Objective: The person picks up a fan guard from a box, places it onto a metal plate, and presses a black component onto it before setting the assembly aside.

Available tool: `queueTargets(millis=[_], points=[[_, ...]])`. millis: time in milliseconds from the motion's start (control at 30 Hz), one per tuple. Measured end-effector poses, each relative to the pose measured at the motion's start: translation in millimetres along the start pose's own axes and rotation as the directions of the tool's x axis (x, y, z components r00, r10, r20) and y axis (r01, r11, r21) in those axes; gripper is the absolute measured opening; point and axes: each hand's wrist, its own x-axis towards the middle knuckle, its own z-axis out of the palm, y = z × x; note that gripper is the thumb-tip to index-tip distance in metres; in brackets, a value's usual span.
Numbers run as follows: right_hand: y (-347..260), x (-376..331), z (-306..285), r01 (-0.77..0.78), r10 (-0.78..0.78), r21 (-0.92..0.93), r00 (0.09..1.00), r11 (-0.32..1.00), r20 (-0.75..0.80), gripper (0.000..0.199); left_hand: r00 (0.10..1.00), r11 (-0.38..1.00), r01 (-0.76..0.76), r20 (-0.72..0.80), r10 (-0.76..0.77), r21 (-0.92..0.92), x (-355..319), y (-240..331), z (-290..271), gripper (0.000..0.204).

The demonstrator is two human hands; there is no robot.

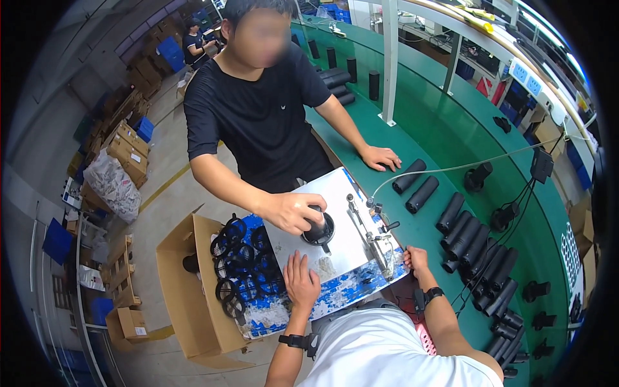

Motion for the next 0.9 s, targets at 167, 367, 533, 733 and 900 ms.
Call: queueTargets(millis=[167, 367, 533, 733, 900], points=[[1.5, 2.1, -0.9, 0.006, -0.006, 0.005, 1.000, 1.000, 0.009, 0.027, 1.000, 1.000, 0.002, -0.013, -0.002, 0.002, 0.1, 1.1, -1.3, 0.043], [-0.6, 6.2, -2.5, -0.017, 0.017, -0.002, 0.999, 1.000, 0.036, 0.028, 1.000, 1.000, 0.021, -0.004, -0.021, 0.008, 2.3, 2.8, -1.5, 0.043], [-1.1, 3.6, -3.7, -0.029, 0.030, -0.008, 0.999, 1.000, 0.032, 0.028, 1.000, 1.000, 0.003, -0.027, -0.003, 0.005, 0.7, 1.7, -1.4, 0.044], [-19.9, 4.7, -5.9, -0.123, 0.120, 0.045, 0.991, 0.991, 0.060, 0.025, 0.999, 1.000, -0.006, -0.033, 0.006, 0.014, 1.6, 1.1, 0.9, 0.047], [-133.8, -73.5, 3.9, 0.075, -0.272, 0.484, 0.896, 0.872, 0.350, 0.027, 0.999, 1.000, 0.001, -0.038, 0.000, 0.024, -1.8, -2.3, 2.3, 0.049]])
